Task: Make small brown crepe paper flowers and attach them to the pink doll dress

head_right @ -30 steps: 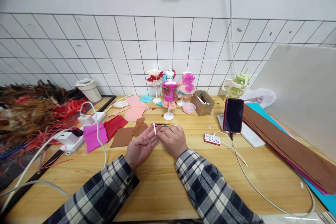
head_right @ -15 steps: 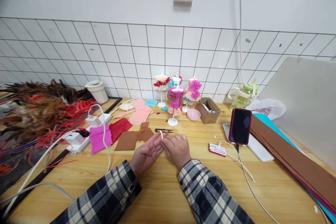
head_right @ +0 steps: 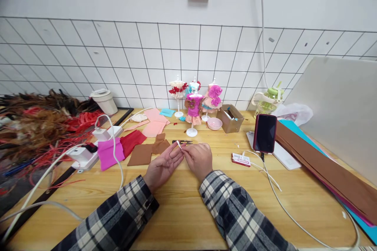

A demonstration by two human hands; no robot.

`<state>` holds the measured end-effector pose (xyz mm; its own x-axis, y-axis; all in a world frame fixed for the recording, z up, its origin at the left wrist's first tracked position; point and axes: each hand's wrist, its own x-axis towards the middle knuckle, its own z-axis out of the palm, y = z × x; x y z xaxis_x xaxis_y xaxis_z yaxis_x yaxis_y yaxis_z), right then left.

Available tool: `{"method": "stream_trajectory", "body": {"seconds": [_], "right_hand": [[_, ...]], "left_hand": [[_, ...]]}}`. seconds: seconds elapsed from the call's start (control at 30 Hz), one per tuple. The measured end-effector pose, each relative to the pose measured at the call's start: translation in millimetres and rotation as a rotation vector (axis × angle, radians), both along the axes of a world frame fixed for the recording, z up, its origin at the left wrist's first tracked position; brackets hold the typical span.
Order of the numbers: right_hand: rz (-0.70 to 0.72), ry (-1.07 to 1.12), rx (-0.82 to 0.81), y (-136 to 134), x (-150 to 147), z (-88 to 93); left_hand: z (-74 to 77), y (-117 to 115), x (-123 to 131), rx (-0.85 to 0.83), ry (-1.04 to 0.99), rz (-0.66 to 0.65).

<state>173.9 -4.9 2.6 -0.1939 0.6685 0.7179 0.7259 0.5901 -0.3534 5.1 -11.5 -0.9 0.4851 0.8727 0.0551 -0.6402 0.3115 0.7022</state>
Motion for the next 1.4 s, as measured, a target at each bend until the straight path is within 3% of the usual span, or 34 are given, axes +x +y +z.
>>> {"method": "stream_trajectory", "body": {"seconds": [0.07,0.23,0.3,0.37,0.47,0.63,0.77,1.07,1.23,1.4], "right_hand": [[-0.020,0.097,-0.052,1.4,-1.0,1.1],[-0.130,0.485,-0.255,12.6,4.5,-2.9],[-0.180,0.606,-0.314,18.2,9.5,-6.1],[-0.239,0.619,-0.329,21.6,13.6,-8.2],[-0.264,0.382,-0.315,19.9,13.3,-6.8],[-0.101,0.043,-0.320,9.5,0.1,-2.2],[0.014,0.083,-0.407,8.0,-2.9,-6.9],[0.130,0.146,-0.517,9.3,-3.7,-11.9],[0.164,0.181,-0.544,6.1,-3.9,-6.6],[0.214,0.081,-0.477,2.4,-3.1,-3.3]], "left_hand": [[0.1,1.0,-1.2,0.001,0.133,0.045],[0.4,5.4,-2.5,0.101,0.825,0.288],[-0.1,6.2,-1.5,0.162,0.953,0.351],[-1.0,5.3,0.4,0.232,0.979,0.372],[-3.6,2.2,3.9,0.356,0.989,0.347],[-8.2,1.3,5.1,0.359,1.000,0.332],[-8.8,4.7,1.7,0.449,1.053,0.350],[-3.7,4.7,-4.4,0.641,1.310,0.422],[-1.5,3.5,-5.2,0.597,1.275,0.424],[2.6,5.2,-6.3,0.563,1.235,0.439]]}}
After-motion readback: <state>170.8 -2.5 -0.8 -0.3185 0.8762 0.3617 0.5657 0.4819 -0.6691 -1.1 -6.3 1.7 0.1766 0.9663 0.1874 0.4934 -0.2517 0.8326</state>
